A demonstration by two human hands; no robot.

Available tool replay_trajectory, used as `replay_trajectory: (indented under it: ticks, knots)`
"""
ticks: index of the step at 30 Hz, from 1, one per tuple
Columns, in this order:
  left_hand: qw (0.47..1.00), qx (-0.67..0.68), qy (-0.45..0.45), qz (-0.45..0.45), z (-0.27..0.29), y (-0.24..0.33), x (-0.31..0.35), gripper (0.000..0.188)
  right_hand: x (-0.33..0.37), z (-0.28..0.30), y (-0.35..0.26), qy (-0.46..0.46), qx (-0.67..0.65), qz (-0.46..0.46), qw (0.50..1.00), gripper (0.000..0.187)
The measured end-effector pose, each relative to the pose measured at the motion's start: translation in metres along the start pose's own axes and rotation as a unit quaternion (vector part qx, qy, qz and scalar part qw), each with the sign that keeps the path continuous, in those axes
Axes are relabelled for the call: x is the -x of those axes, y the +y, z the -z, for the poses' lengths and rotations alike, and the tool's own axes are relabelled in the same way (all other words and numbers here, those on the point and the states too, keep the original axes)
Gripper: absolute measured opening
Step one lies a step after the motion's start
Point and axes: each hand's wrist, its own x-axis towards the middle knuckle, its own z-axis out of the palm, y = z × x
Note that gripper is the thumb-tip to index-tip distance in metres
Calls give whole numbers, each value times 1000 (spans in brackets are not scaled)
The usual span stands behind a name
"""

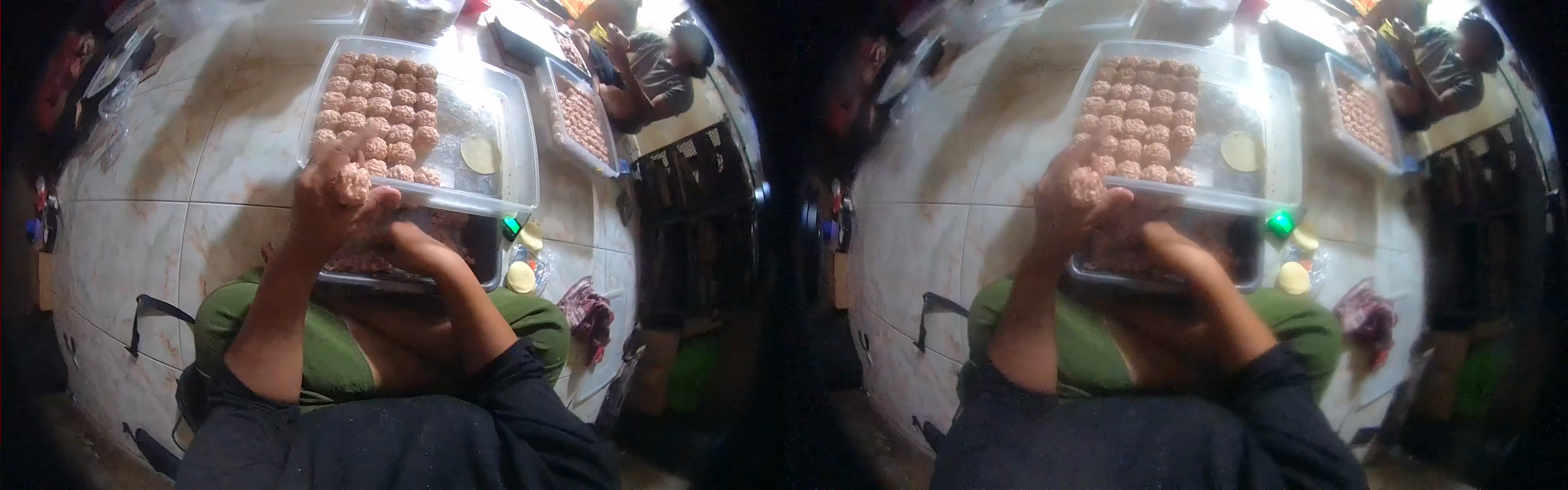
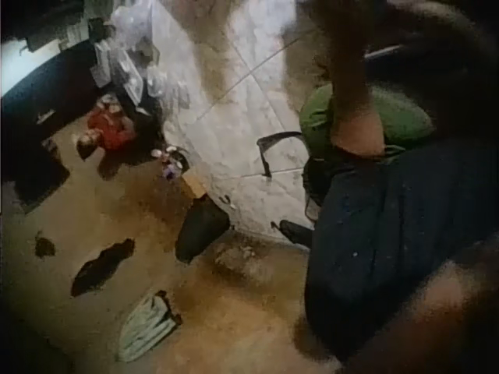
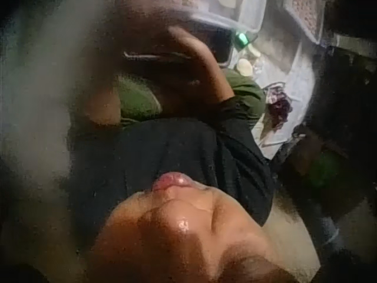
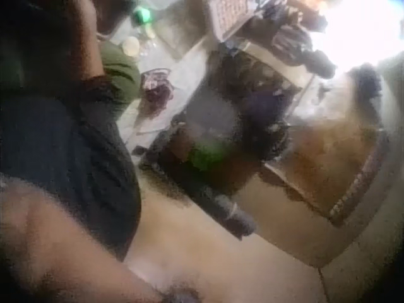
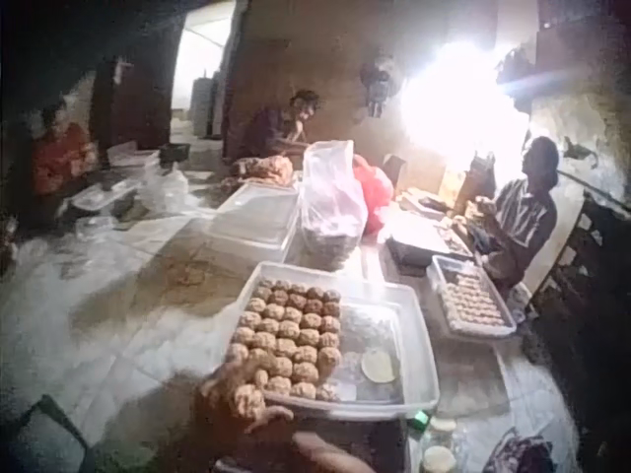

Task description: The person prepares meatballs by placing a portion of meat into a circular wrapper and shaping it with a fork before placing it into a plastic tray.

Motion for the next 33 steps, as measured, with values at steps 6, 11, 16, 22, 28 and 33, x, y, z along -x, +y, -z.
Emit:
replay_trajectory:
  ticks: [6, 11, 16, 22, 28, 33]
  knots:
    - [997, 78, -21, 14, 0, 5, -1, 24, 41, 61, -24, -11, 144, 42, 989, 16]
    - [991, 53, -53, 114, 8, 4, 5, 23, 99, 105, -107, 36, 61, 34, 997, 23]
    - [967, 177, -54, 176, -3, 10, 5, 22, 117, 110, -131, 192, -56, 118, 973, 28]
    - [973, 179, -109, 97, -8, -14, 17, 21, 75, 71, -130, 274, 120, 277, 913, 18]
    - [967, 192, -108, 132, -8, -5, 16, 20, 82, 81, -130, 309, 137, 310, 889, 14]
    - [962, 217, -101, 131, -9, -4, 17, 22, 67, 66, -123, 324, 144, 326, 876, 9]
